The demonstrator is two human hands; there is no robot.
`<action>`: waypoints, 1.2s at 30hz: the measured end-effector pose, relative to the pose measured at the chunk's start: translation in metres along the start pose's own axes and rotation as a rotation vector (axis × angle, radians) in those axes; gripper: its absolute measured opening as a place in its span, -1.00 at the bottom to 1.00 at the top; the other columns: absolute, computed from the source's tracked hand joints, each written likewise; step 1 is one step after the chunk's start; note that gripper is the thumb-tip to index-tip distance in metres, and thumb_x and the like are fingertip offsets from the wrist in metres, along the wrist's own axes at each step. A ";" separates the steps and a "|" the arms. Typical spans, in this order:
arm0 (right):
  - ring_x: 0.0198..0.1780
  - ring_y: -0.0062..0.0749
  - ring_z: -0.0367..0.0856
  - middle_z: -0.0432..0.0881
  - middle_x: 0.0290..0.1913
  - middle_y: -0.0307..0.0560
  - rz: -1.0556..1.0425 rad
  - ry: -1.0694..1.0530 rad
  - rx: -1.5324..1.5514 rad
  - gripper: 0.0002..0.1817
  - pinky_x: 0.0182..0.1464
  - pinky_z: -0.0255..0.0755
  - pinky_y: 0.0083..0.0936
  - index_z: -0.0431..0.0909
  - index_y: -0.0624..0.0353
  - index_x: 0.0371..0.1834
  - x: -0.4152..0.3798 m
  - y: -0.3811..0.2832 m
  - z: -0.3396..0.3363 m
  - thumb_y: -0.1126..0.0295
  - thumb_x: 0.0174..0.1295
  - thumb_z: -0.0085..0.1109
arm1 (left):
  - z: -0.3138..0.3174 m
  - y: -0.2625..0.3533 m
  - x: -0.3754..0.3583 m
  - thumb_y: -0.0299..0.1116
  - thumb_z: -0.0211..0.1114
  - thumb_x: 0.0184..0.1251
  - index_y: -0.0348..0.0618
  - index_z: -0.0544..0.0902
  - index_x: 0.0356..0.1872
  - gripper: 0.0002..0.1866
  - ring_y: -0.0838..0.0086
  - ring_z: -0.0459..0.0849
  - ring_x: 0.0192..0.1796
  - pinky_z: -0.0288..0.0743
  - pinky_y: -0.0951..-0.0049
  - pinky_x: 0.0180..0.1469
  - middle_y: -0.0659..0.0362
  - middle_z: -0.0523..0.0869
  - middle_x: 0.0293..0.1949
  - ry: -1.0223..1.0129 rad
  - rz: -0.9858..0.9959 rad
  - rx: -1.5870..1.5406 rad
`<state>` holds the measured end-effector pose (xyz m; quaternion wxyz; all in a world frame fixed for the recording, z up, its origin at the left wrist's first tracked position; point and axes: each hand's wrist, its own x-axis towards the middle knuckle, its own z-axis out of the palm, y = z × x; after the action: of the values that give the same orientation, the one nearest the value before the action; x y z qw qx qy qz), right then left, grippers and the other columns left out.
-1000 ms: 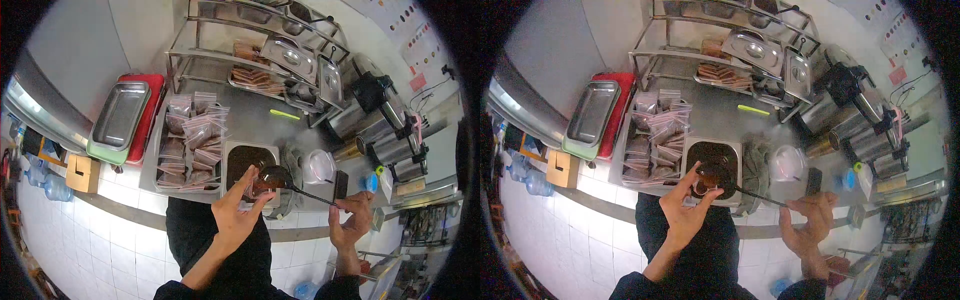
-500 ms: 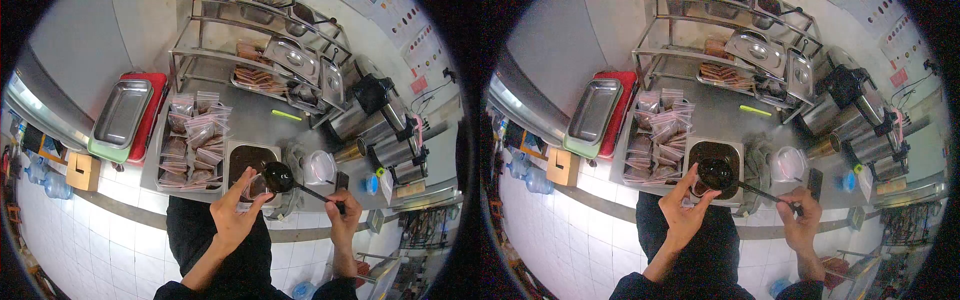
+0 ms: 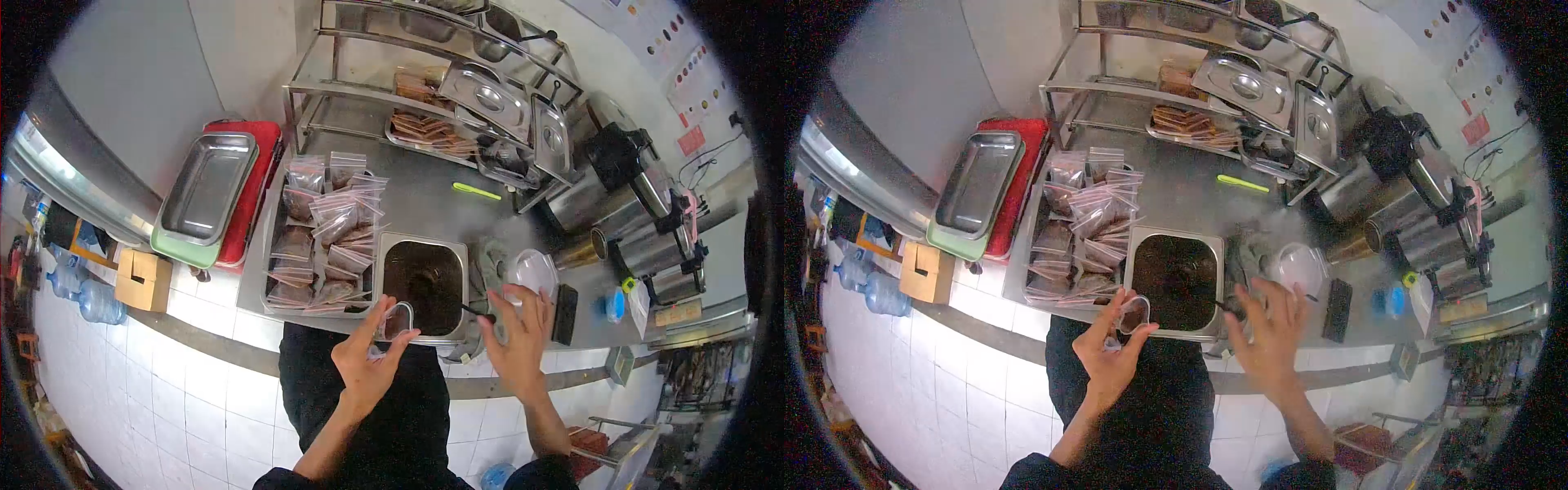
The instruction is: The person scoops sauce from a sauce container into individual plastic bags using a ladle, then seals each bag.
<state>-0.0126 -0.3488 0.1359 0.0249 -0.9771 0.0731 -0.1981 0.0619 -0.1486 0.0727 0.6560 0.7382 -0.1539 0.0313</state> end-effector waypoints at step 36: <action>-0.23 -0.25 0.76 0.76 -0.18 0.00 -0.370 -0.207 1.016 -0.66 -0.21 0.60 -0.47 0.72 0.19 -0.05 0.099 -0.149 -0.008 0.59 0.05 0.41 | -0.118 0.048 0.025 -0.51 0.44 0.17 -0.20 0.75 -0.31 -0.92 0.63 0.59 -0.53 0.37 0.60 -0.51 0.18 0.78 -0.41 0.097 0.189 0.205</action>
<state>0.0937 -0.2172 0.1927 0.4652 -0.8532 -0.2073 -0.1122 0.0912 -0.0427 0.1413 0.5782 0.7811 -0.1866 0.1440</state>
